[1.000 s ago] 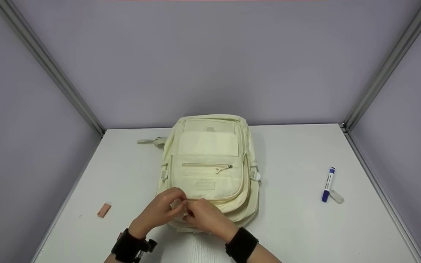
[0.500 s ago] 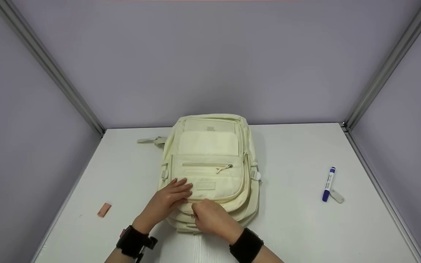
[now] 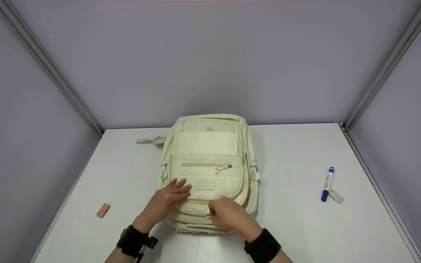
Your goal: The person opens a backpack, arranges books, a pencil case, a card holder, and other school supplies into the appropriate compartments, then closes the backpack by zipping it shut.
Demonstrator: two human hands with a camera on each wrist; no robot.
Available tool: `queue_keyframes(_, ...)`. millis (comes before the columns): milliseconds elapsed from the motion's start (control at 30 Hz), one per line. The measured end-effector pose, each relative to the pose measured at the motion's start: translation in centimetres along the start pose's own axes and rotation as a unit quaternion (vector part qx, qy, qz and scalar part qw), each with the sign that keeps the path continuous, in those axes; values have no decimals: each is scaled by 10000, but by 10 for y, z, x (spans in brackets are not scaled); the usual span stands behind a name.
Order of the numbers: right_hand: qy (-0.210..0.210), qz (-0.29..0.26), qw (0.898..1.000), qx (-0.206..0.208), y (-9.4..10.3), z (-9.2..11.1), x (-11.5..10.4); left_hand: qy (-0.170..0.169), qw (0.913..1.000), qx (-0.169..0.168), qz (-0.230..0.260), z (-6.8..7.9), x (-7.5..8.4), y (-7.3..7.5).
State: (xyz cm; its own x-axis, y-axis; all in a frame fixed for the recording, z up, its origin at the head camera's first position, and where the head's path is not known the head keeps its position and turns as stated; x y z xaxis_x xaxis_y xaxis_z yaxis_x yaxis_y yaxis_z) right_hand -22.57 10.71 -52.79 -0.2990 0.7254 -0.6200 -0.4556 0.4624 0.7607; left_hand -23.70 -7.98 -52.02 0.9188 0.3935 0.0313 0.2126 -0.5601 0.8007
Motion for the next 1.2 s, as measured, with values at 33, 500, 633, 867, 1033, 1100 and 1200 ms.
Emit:
queue_keyframes(33, -30, -123, 9999, -68, 1, 1, 3, 0, 10000, -13, -2, 0, 0, 0)
queue_keyframes(500, -295, -714, 9966, -279, 25, 19, 39, 85, 9998, 93, 176, 1, -2, -1)
queue_keyframes(633, -450, -731, 9960, -247, 32, 25, 52, 72, 9997, 111, 182, 1, -1, -1)
queue_keyframes(867, -584, -619, 9964, 20, 46, 31, 72, 47, 9995, 175, 249, 0, 0, 0)
queue_keyframes(1033, -833, 24, 9944, 648, 57, 29, 85, 133, 9988, 186, 439, 0, -2, -1)
queue_keyframes(1100, -995, 311, 9902, 928, 61, 28, 90, 172, 9983, 185, 524, 0, -3, -1)
queue_keyframes(1200, -1206, 547, 9841, 1180, 64, 25, 97, 190, 9976, 196, 634, 1, -3, -2)
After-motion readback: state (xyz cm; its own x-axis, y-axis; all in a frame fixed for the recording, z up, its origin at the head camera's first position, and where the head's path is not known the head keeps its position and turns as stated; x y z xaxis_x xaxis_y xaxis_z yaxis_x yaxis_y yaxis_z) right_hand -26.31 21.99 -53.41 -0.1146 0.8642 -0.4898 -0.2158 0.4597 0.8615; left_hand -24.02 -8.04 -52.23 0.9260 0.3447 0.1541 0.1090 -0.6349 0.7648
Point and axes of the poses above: each hand's wrist, its own z-axis away from the middle knuckle, its own y-axis out of the back of the hand, x = y × z, the point moved 6 cm from there along -z, towards the middle knuckle, and after that the axes turned 14 degrees about -y, right-handed, at the moved point
